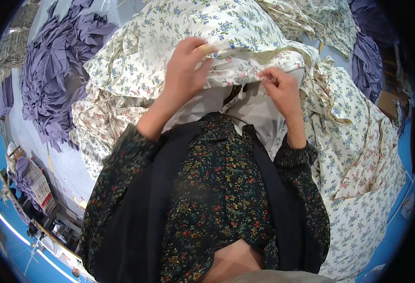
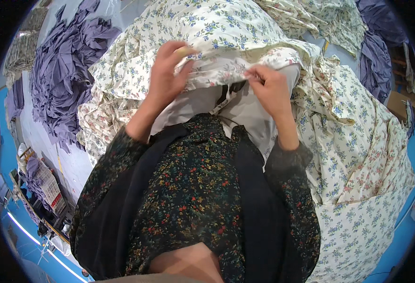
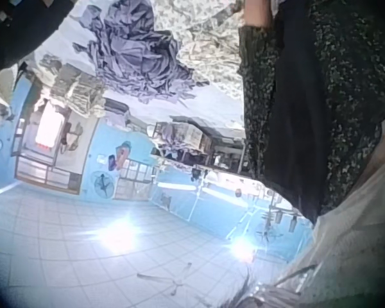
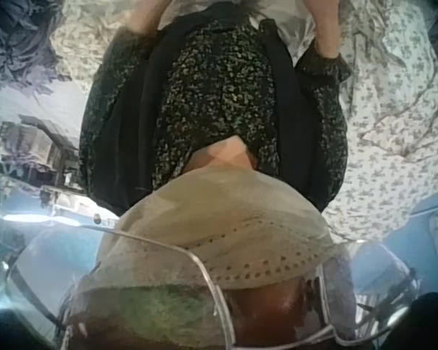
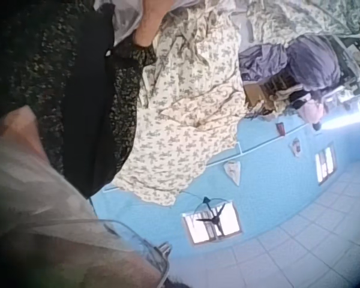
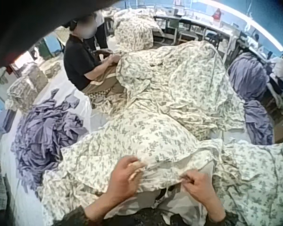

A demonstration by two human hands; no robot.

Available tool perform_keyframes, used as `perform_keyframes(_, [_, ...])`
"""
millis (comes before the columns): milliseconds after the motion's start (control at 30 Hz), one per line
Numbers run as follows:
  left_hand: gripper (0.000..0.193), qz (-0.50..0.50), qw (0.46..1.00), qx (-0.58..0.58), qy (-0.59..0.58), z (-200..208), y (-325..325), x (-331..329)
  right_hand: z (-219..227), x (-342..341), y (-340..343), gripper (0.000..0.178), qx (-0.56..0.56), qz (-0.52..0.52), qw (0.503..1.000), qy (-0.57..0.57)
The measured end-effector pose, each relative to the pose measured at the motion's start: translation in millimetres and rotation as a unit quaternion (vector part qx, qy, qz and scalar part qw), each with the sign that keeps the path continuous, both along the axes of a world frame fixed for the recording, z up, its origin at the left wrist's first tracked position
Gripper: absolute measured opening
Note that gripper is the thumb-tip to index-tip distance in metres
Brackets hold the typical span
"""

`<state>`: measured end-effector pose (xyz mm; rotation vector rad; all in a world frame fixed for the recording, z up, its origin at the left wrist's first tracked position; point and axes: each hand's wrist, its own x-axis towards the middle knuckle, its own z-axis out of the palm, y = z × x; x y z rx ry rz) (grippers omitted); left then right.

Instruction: Trimming excess threads and cleaning edges of fabric pieces using small shears.

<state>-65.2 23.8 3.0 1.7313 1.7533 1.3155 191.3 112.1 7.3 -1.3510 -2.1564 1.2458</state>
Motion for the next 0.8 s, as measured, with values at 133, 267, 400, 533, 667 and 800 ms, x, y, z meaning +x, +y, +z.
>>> perform_keyframes(133, [0.012,-0.031,0.989,0.045,0.135,-21,41,8,5,-5,-14,0.024,-0.177,-0.097,0.973,0.115])
perform_keyframes(267, [0.012,-0.085,0.983,-0.108,-0.119,-15,40,12,-1,-39,-7,0.041,-0.370,-0.178,0.842,0.350])
perform_keyframes(400, [0.010,-0.078,0.971,-0.146,-0.174,3,25,16,4,-48,-3,0.037,-0.452,-0.088,0.808,0.366])
perform_keyframes(533, [0.011,-0.037,0.976,-0.149,-0.157,13,4,19,3,-23,-19,0.029,-0.363,-0.205,0.861,0.293])
perform_keyframes(667, [0.012,-0.013,0.958,-0.155,-0.241,8,-6,31,-3,-32,-35,0.032,-0.376,-0.248,0.829,0.331])
perform_keyframes(800, [0.012,0.012,0.930,-0.197,-0.311,9,-17,36,-30,-40,-28,0.036,-0.447,-0.268,0.751,0.406])
